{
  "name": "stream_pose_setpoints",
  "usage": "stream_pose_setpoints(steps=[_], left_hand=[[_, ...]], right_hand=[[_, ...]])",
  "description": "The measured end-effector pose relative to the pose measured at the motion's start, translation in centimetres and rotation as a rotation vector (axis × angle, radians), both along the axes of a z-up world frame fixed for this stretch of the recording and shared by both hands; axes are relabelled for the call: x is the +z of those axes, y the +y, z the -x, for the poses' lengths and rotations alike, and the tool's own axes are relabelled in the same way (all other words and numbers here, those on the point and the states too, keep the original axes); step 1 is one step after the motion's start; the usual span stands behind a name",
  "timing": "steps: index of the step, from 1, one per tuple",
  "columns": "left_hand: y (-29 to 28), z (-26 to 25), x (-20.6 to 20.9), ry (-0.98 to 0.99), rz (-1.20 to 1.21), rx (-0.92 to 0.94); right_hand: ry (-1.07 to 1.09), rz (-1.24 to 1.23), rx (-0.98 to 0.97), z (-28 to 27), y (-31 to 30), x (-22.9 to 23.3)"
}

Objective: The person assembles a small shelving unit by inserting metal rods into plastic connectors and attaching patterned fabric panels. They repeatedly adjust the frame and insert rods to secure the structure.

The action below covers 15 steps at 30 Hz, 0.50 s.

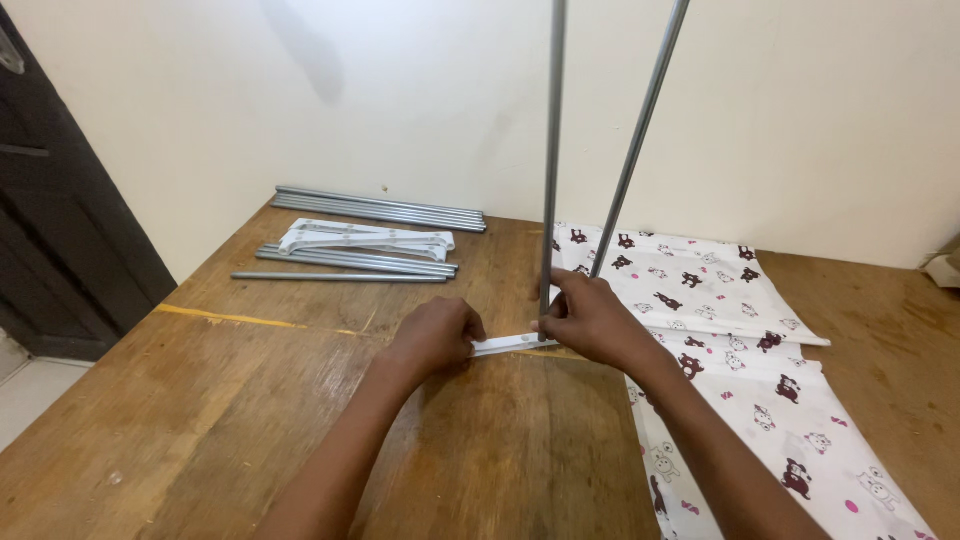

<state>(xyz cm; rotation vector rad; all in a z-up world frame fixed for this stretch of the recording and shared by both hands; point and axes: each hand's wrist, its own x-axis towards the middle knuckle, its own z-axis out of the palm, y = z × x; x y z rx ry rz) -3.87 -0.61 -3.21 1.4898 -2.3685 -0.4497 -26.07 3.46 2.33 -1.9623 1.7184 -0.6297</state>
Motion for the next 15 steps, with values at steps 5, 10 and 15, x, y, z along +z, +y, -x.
stream_pose_setpoints(steps=[5, 10, 15], left_hand=[[0.1, 0.4, -0.5, -0.05, 0.085, 0.011], [0.1, 0.4, -0.8, -0.075, 0.128, 0.011], [0.6, 1.4, -0.9, 0.038, 0.244, -0.055]], right_hand=[[-0.121, 0.127, 0.026, 0.5, -1.1, -2.9], [-0.159, 0.155, 0.043, 0.9, -2.3, -5.2], [-0.142, 0.076, 0.013, 1.2, -2.8, -5.5]])
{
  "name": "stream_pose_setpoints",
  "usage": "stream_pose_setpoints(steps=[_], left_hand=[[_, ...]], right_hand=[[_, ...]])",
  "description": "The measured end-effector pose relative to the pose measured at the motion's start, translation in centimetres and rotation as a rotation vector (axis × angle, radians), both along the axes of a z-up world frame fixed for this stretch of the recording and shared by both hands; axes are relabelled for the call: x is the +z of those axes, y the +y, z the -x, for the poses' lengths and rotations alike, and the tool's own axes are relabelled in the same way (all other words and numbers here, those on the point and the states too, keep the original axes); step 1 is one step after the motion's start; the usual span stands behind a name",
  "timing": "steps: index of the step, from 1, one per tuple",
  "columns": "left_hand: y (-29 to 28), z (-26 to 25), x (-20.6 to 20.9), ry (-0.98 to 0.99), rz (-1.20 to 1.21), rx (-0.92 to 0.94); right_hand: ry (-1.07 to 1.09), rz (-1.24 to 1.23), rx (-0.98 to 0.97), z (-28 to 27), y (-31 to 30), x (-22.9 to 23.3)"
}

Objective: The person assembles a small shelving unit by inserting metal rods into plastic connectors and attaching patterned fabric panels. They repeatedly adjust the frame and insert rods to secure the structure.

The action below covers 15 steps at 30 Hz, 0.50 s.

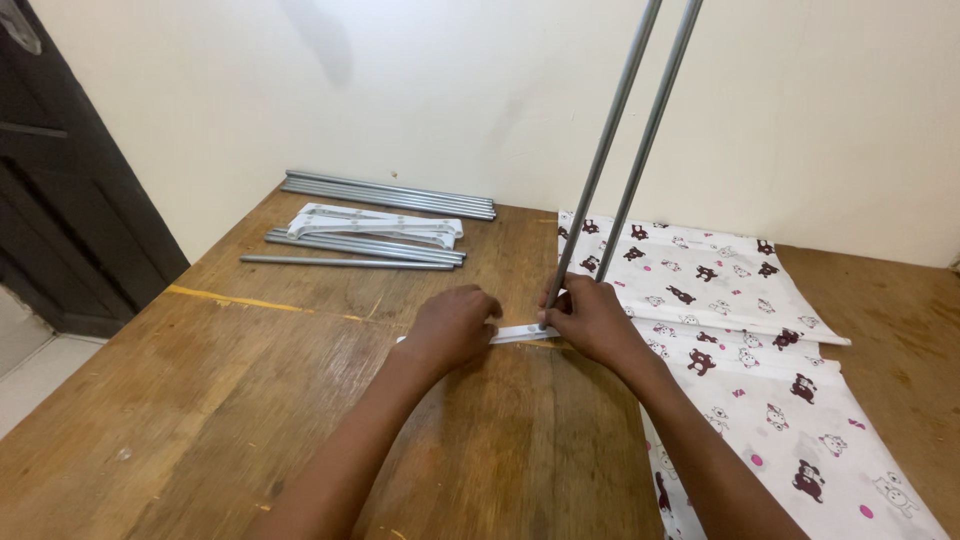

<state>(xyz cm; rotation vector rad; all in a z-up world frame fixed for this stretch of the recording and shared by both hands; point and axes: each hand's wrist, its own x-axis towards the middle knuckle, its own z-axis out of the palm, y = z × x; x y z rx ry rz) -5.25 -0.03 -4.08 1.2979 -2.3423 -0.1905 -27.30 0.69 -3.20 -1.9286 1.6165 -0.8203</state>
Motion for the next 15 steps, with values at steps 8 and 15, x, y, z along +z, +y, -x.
stream_pose_setpoints(steps=[8, 15], left_hand=[[1.0, 1.0, -0.4, -0.027, 0.014, -0.039], [0.8, 0.9, -0.2, -0.021, -0.015, -0.041]], right_hand=[[0.051, 0.02, -0.016, -0.6, 0.5, 0.6], [0.056, 0.031, 0.016, -1.1, 0.7, 0.8]])
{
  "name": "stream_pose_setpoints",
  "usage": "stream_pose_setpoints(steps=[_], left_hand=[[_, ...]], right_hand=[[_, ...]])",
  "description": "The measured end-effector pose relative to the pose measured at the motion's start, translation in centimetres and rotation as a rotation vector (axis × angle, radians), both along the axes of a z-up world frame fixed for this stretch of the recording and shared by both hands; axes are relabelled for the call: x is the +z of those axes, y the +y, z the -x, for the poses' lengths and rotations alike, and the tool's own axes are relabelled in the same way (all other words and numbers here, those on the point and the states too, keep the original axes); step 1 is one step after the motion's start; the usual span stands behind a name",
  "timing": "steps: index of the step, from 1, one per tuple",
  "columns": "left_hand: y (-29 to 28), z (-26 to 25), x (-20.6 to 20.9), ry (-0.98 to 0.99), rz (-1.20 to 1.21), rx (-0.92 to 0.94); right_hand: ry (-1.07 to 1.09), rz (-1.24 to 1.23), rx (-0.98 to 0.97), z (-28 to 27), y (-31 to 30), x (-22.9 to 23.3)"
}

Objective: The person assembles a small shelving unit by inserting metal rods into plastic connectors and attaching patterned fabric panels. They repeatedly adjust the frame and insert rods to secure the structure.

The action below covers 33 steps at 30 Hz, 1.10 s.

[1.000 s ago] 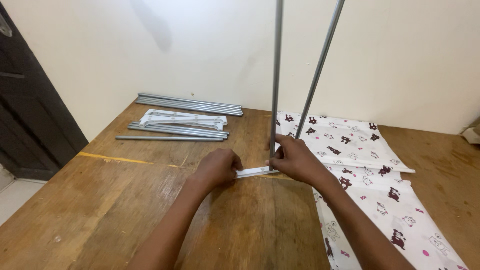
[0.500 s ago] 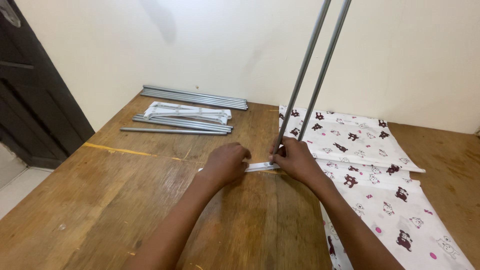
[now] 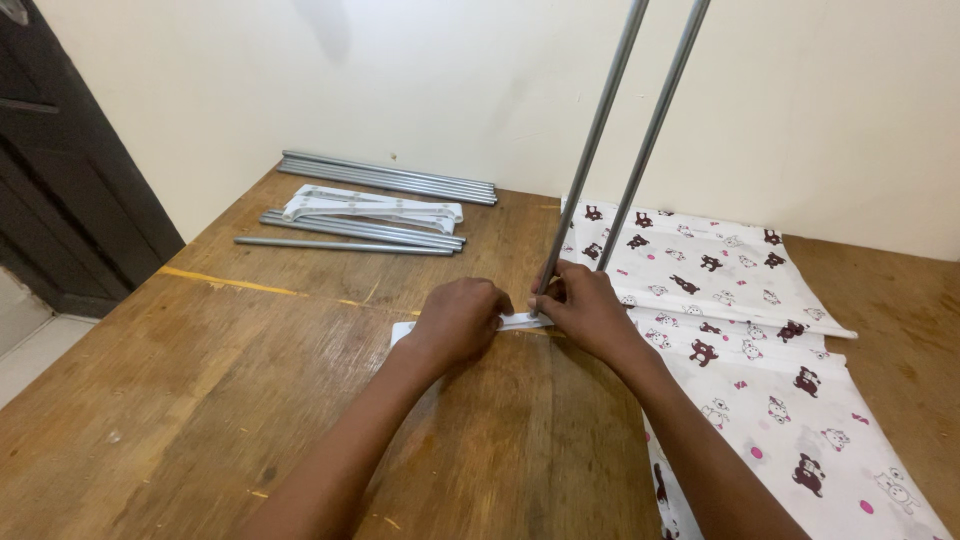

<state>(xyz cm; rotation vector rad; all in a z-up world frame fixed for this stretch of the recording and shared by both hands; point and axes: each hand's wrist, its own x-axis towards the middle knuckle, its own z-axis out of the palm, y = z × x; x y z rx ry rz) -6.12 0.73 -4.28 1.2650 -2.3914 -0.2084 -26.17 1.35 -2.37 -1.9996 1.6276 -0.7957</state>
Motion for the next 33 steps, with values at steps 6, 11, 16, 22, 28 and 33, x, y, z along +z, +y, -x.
stream_pose_setpoints(steps=[6, 11, 16, 22, 28, 33], left_hand=[[0.0, -0.4, 0.3, 0.006, -0.014, 0.032], [0.1, -0.2, 1.8, 0.086, -0.151, 0.068], [0.4, 1.4, 4.2, 0.65, -0.032, -0.141], [0.3, 4.3, 6.3, 0.719, -0.031, -0.072], [0.1, 4.4, 6.9, 0.674, 0.035, 0.007], [-0.2, 4.0, 6.6, 0.645, 0.004, 0.019]], right_hand=[[-0.016, 0.08, 0.026, 0.0, 0.0, -0.4], [0.027, 0.015, -0.037, -0.4, 0.1, -0.5], [-0.01, 0.112, 0.005, -0.3, 0.1, -0.8], [0.1, 0.103, 0.027, -0.3, 0.1, -0.7], [-0.115, 0.051, -0.006, 0.6, 0.7, 3.3], [-0.206, 0.135, -0.052, -0.2, 1.5, 4.3]])
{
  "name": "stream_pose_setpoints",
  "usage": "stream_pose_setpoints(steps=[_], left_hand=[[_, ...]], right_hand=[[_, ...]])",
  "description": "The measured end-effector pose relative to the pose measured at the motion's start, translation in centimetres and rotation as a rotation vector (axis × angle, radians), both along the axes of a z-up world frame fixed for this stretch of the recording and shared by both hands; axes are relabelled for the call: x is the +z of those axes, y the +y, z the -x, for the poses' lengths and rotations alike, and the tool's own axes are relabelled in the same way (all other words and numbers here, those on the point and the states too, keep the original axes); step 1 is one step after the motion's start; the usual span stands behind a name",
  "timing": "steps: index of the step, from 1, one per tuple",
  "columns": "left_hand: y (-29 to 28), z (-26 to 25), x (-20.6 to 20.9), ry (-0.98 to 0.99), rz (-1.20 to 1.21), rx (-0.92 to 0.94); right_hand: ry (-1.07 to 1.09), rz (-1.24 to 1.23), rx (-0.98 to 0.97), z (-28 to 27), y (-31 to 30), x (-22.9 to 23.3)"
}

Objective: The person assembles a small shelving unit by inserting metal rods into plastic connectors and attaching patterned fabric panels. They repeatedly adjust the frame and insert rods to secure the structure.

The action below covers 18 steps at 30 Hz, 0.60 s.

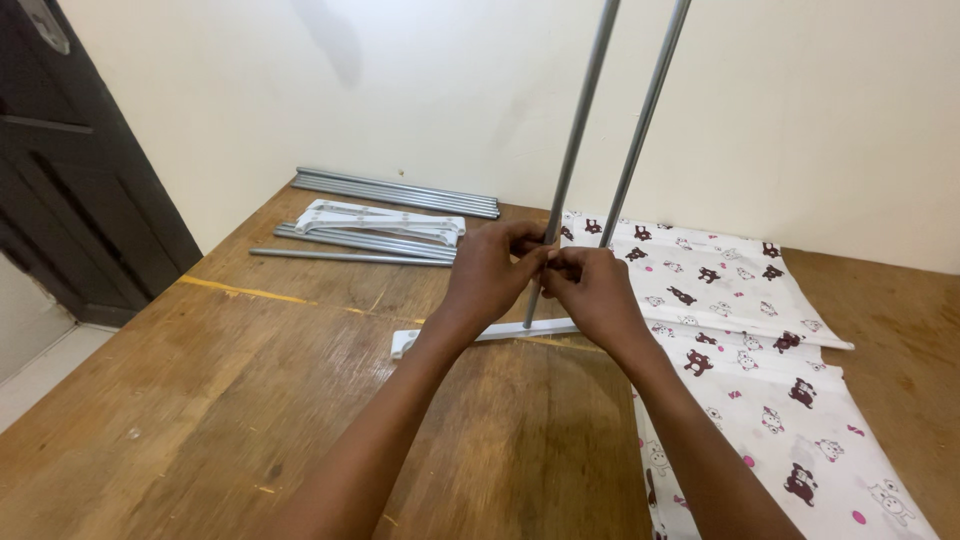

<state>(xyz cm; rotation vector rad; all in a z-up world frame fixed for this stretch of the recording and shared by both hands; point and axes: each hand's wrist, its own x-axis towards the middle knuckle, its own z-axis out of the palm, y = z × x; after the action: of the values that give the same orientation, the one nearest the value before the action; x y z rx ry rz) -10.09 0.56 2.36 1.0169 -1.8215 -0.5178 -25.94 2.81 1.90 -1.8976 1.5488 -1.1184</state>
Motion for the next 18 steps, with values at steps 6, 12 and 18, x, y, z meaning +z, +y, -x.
stream_pose_setpoints(steps=[6, 12, 18], left_hand=[[-0.5, -0.3, -0.4, -0.022, 0.091, 0.033], [-1.0, -0.4, -1.1, -0.036, 0.072, 0.046], [-0.5, 0.5, -1.7, -0.024, 0.138, 0.054]], right_hand=[[0.149, -0.006, -0.07, -0.8, 0.5, 0.6], [0.132, 0.056, -0.016, -1.2, 0.6, 0.5], [0.082, -0.032, -0.026, -0.5, 0.4, -0.1]])
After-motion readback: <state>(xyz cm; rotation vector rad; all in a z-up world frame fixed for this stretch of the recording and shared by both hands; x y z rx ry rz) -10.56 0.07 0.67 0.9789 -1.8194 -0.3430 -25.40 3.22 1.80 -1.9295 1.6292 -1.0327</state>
